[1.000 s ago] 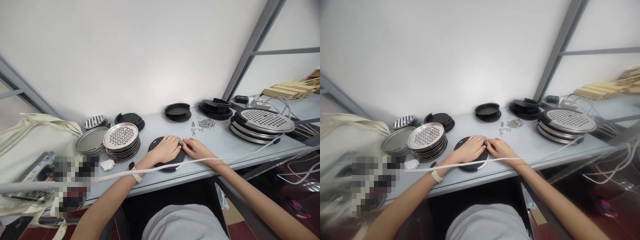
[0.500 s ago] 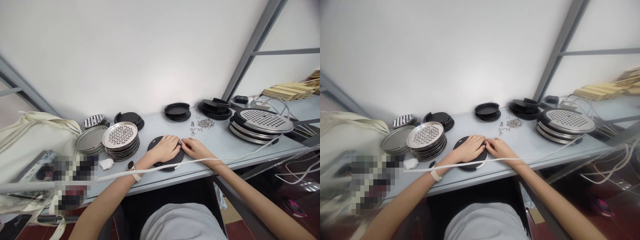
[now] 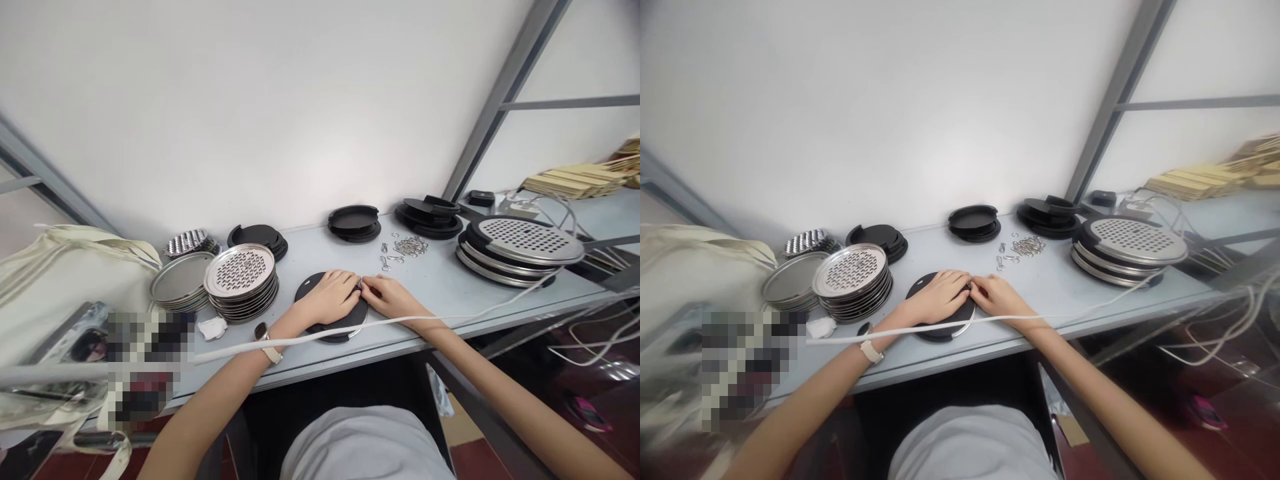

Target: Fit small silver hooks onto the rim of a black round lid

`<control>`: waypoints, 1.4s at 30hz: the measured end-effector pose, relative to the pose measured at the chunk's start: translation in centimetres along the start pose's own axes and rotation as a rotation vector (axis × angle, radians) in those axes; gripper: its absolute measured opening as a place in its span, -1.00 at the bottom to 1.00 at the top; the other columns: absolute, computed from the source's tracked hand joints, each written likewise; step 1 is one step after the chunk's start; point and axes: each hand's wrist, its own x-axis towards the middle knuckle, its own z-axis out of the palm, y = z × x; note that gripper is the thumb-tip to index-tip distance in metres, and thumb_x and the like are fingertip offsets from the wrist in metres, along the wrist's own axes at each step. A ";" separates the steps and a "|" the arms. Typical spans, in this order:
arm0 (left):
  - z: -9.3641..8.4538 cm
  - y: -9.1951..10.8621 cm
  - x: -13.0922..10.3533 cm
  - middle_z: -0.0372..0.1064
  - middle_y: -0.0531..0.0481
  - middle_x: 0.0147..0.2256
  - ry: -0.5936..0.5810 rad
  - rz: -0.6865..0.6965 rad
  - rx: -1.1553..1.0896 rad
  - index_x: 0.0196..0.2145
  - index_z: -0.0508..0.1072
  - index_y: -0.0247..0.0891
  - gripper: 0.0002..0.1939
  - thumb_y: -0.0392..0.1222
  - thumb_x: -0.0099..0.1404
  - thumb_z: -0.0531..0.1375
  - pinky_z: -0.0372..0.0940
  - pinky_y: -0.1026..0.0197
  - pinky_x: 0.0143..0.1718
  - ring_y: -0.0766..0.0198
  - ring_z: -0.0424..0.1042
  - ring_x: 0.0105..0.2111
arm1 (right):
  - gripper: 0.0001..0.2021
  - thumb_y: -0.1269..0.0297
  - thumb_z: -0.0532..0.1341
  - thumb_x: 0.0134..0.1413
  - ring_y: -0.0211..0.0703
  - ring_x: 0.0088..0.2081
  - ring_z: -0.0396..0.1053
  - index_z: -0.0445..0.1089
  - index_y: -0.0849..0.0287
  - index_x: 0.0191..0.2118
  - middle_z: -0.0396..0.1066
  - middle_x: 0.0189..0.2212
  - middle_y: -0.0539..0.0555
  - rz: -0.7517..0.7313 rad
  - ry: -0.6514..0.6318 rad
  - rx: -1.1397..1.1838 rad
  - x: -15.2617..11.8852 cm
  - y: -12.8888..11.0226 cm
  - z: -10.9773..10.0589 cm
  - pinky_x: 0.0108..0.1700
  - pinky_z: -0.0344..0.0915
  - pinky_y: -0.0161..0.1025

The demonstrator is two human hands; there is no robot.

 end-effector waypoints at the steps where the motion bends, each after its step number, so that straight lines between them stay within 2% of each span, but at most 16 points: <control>1: 0.0 0.0 0.0 0.28 -0.11 -0.02 -0.002 -0.002 -0.003 -0.02 0.23 -0.27 -0.70 -0.16 0.41 -0.14 0.09 0.09 0.08 0.17 0.22 0.01 | -0.73 0.31 -0.04 0.21 -0.24 -0.54 0.17 0.19 0.15 -0.52 0.24 -0.62 -0.02 -0.004 0.001 -0.001 0.0 0.0 0.0 -0.40 0.08 -0.31; 14: 0.1 -0.2 0.1 0.27 -0.10 0.01 -0.015 -0.003 -0.016 0.02 0.23 -0.26 -0.68 -0.16 0.40 -0.14 0.08 0.09 0.10 0.18 0.21 0.03 | -0.72 0.31 -0.05 0.20 -0.24 -0.55 0.19 0.23 0.15 -0.51 0.30 -0.62 -0.01 0.002 0.014 0.005 0.0 0.0 0.1 -0.39 0.08 -0.31; 20: 0.2 -0.1 0.0 0.17 -0.16 0.11 -0.024 0.006 0.043 0.13 0.09 -0.30 -0.61 -0.18 0.41 -0.18 0.04 0.06 0.11 0.15 0.16 0.08 | -0.73 0.31 -0.04 0.19 -0.25 -0.57 0.18 0.24 0.17 -0.51 0.29 -0.62 0.00 0.023 0.009 0.000 0.1 0.1 0.1 -0.44 0.06 -0.32; 28: 0.3 -0.2 0.1 0.31 -0.11 -0.08 -0.005 0.005 0.035 -0.10 0.28 -0.30 -0.72 -0.17 0.41 -0.13 0.10 0.09 0.06 0.19 0.24 -0.03 | -0.69 0.30 -0.08 0.24 -0.19 -0.49 0.27 0.32 0.17 -0.45 0.38 -0.55 0.07 0.022 -0.021 -0.011 0.1 0.1 0.1 -0.36 0.12 -0.30; 34: 0.2 -0.3 0.2 0.30 -0.09 -0.05 -0.017 0.012 0.012 -0.09 0.30 -0.26 -0.72 -0.17 0.40 -0.13 0.09 0.08 0.05 0.18 0.23 -0.02 | -0.69 0.28 -0.07 0.23 -0.21 -0.51 0.26 0.30 0.17 -0.47 0.37 -0.55 0.05 0.034 -0.007 0.049 0.0 0.2 0.1 -0.39 0.11 -0.31; 42: 0.1 -0.6 0.2 0.30 -0.07 -0.04 -0.034 -0.013 -0.048 -0.07 0.30 -0.23 -0.70 -0.15 0.40 -0.14 0.08 0.08 0.04 0.18 0.22 -0.01 | -0.69 0.22 -0.06 0.22 -0.26 -0.53 0.19 0.20 0.17 -0.52 0.26 -0.60 -0.02 0.076 -0.033 0.134 0.0 0.2 -0.1 -0.44 0.07 -0.33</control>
